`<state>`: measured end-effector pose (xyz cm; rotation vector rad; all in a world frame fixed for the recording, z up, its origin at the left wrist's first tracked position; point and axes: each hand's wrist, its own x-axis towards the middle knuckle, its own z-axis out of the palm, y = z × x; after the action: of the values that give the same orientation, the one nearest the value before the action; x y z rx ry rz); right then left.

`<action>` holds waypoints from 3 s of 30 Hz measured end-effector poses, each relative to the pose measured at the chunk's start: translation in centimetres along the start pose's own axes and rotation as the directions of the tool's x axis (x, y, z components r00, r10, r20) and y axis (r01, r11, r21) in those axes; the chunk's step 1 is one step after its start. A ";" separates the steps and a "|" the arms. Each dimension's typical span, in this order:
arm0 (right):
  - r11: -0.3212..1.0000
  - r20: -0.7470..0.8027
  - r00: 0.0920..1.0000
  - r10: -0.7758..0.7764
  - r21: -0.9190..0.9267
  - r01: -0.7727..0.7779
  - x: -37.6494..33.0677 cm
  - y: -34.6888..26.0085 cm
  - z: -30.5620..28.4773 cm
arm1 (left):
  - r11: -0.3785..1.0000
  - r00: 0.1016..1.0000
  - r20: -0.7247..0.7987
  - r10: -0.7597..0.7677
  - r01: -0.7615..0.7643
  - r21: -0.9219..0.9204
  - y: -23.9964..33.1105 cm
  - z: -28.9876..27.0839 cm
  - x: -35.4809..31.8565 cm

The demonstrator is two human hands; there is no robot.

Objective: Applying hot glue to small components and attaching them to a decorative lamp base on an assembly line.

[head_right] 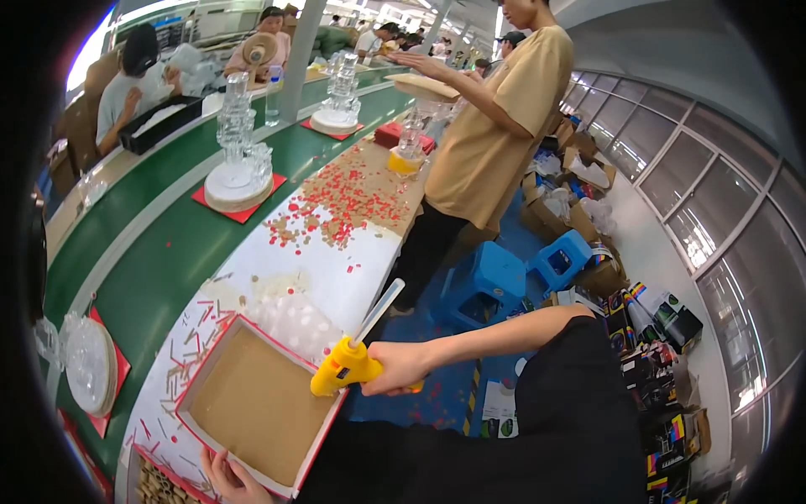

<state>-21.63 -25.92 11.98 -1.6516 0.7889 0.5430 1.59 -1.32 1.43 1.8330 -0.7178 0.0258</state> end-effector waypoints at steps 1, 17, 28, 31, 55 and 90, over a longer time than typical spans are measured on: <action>1.000 0.008 1.000 -0.008 0.013 0.008 -0.1 0.0 0.0 | 1.000 1.000 0.013 0.011 -0.012 0.026 0.1 -0.3 0.0; 0.965 0.005 0.979 -0.206 0.169 0.202 0.4 0.5 -1.4 | 0.992 0.990 0.094 -0.103 0.109 -0.060 -0.7 0.0 -0.3; 0.911 -0.542 0.765 -0.347 -0.003 0.412 13.1 3.0 -10.6 | 0.969 0.997 0.062 -0.051 0.035 0.245 -1.3 -2.8 2.0; 0.945 -0.653 0.712 -0.260 -0.324 0.049 12.7 4.5 -11.7 | 0.951 0.992 0.116 -0.053 0.014 0.308 4.6 -5.4 2.4; 0.766 -0.861 0.237 -0.451 -0.236 0.598 16.2 10.7 -12.3 | 0.991 0.968 -0.244 -0.064 0.033 -0.130 -6.9 -13.8 32.7; 0.792 -0.868 0.218 -0.445 -0.269 0.549 15.6 8.2 -11.0 | 0.979 0.942 0.336 -0.023 0.090 -0.185 0.7 -3.1 13.8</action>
<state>-18.03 -40.74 -2.14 -1.9298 0.9190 -1.0218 13.47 -5.14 8.09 1.6814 -0.8680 -0.3898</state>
